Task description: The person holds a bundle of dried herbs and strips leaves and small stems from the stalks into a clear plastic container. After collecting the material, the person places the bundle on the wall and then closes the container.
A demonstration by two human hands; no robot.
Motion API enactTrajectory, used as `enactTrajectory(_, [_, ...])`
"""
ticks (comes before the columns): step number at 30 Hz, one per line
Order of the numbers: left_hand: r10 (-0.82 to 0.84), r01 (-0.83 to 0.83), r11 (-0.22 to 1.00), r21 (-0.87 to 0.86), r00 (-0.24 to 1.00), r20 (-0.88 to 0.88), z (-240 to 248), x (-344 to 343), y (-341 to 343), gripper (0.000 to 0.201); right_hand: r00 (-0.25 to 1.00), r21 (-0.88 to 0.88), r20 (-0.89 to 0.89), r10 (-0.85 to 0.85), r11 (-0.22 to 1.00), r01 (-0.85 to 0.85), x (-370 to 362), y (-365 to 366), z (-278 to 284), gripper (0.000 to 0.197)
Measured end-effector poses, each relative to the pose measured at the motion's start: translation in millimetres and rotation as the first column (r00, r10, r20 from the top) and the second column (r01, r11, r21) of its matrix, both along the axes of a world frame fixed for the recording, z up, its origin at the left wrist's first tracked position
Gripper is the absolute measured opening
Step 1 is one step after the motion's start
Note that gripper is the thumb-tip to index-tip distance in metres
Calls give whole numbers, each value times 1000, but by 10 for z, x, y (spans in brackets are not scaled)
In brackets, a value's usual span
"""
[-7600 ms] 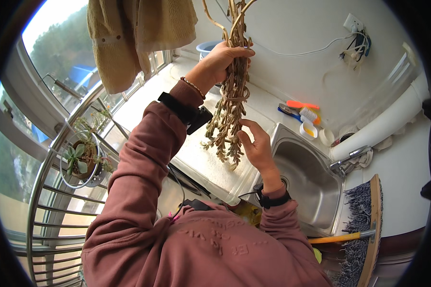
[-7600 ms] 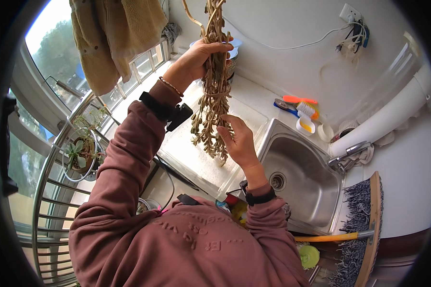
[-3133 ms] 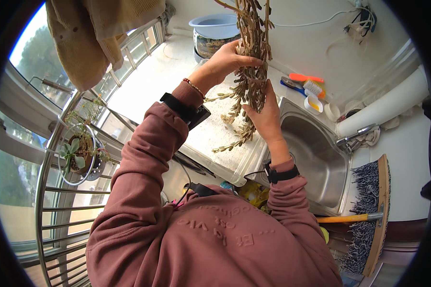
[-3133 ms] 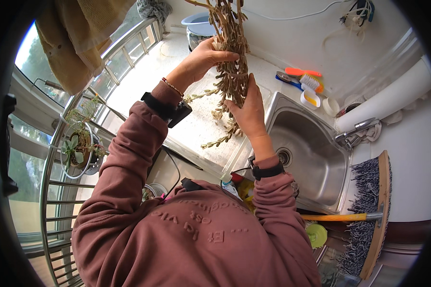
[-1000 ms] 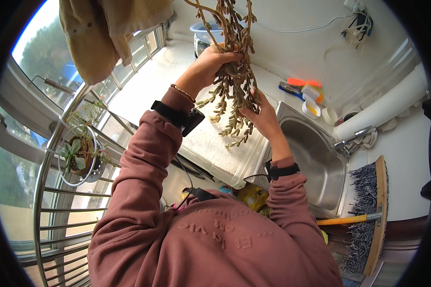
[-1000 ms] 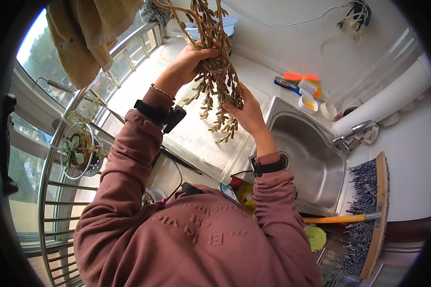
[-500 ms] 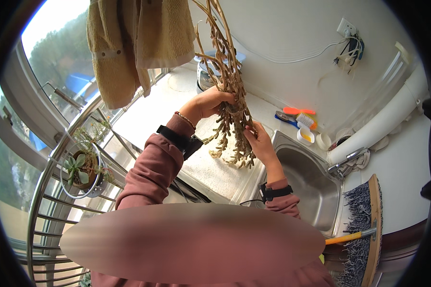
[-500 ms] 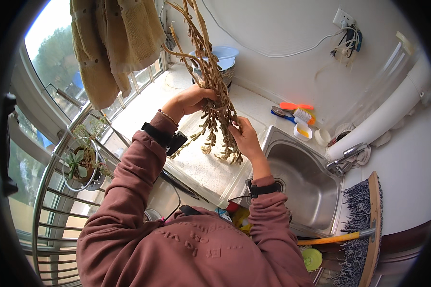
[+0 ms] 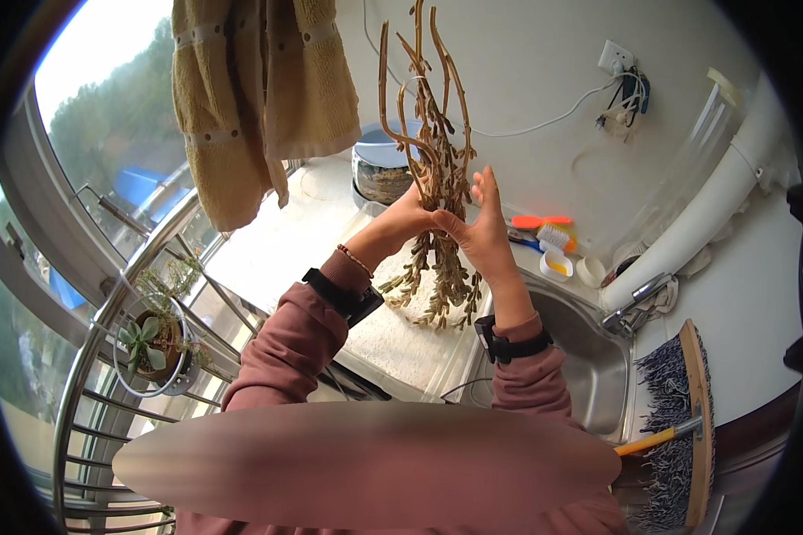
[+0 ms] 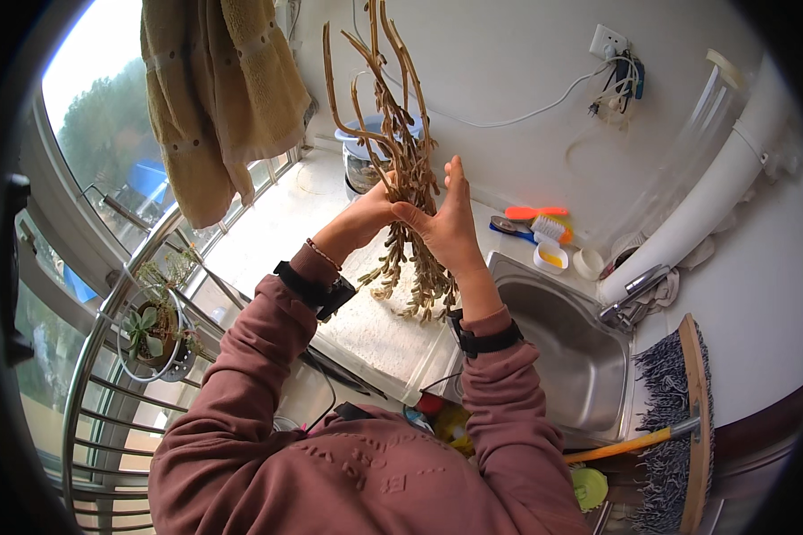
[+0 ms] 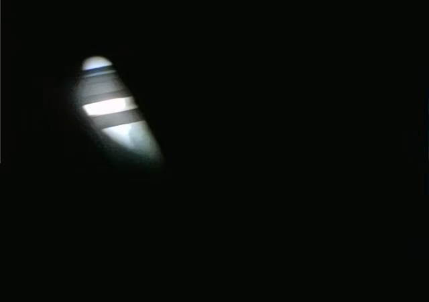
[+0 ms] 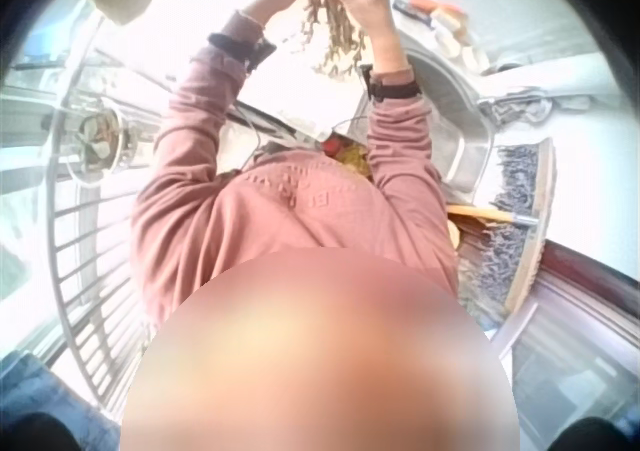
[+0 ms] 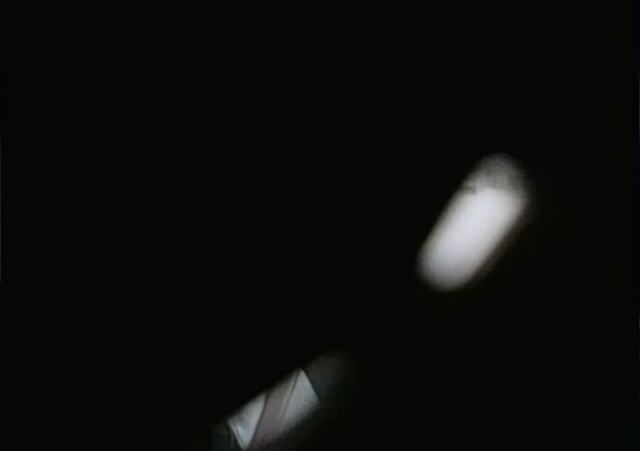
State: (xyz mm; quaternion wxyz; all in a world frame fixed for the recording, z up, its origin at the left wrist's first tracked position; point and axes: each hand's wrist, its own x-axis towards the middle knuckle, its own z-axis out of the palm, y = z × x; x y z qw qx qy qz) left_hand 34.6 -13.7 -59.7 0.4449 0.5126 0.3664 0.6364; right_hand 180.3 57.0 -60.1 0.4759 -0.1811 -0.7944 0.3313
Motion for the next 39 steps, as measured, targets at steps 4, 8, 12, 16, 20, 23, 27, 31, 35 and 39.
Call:
enactTrajectory(4, [-100, 107, 994, 32, 980, -174, 22, 100, -18, 90, 999, 29, -8, 39, 999, -39, -105, -34, 189, 49])
enactTrajectory(8, [-16, 15, 999, -48, 999, -31, 53, -99, -87, 96, 974, -151, -93, 206, 964, -218, -124, 49, 209, 38])
enactTrajectory(12, [-108, 128, 986, 104, 978, -178, 18, -224, -89, 82, 946, -184, -24, 323, 929, -322, -157, 103, 179, 64])
enactTrajectory(16, [-26, 33, 998, 56, 991, -132, -46, -199, -51, 47, 991, 305, -131, -8, 951, 48, -182, -40, 192, 90])
enactTrajectory(20, [36, -30, 998, 60, 995, -90, -60, -178, -46, 48, 961, 725, -81, -264, 646, 239, -147, -253, 264, 81])
enactTrajectory(23, [58, -54, 997, 54, 995, -85, -48, -167, -58, 50, 964, 758, 30, -263, 635, 150, -147, -359, 319, 74])
enactTrajectory(27, [70, -66, 991, 118, 997, -31, -47, -124, -45, 52, 972, 767, -40, -232, 617, 179, -152, -375, 362, 73])
enactTrajectory(31, [51, -51, 997, 52, 999, 11, -23, -119, -1, 49, 961, 794, 44, -271, 594, 131, -133, -300, 322, 75])
enactTrajectory(35, [138, -139, 990, 32, 990, 26, 2, -129, -2, 39, 986, 548, -82, -146, 820, 167, -43, -247, 64, 85])
enactTrajectory(39, [194, -199, 980, 10, 965, 175, 68, -91, -3, 37, 956, 326, 155, -251, 926, 191, -43, -243, -317, 107])
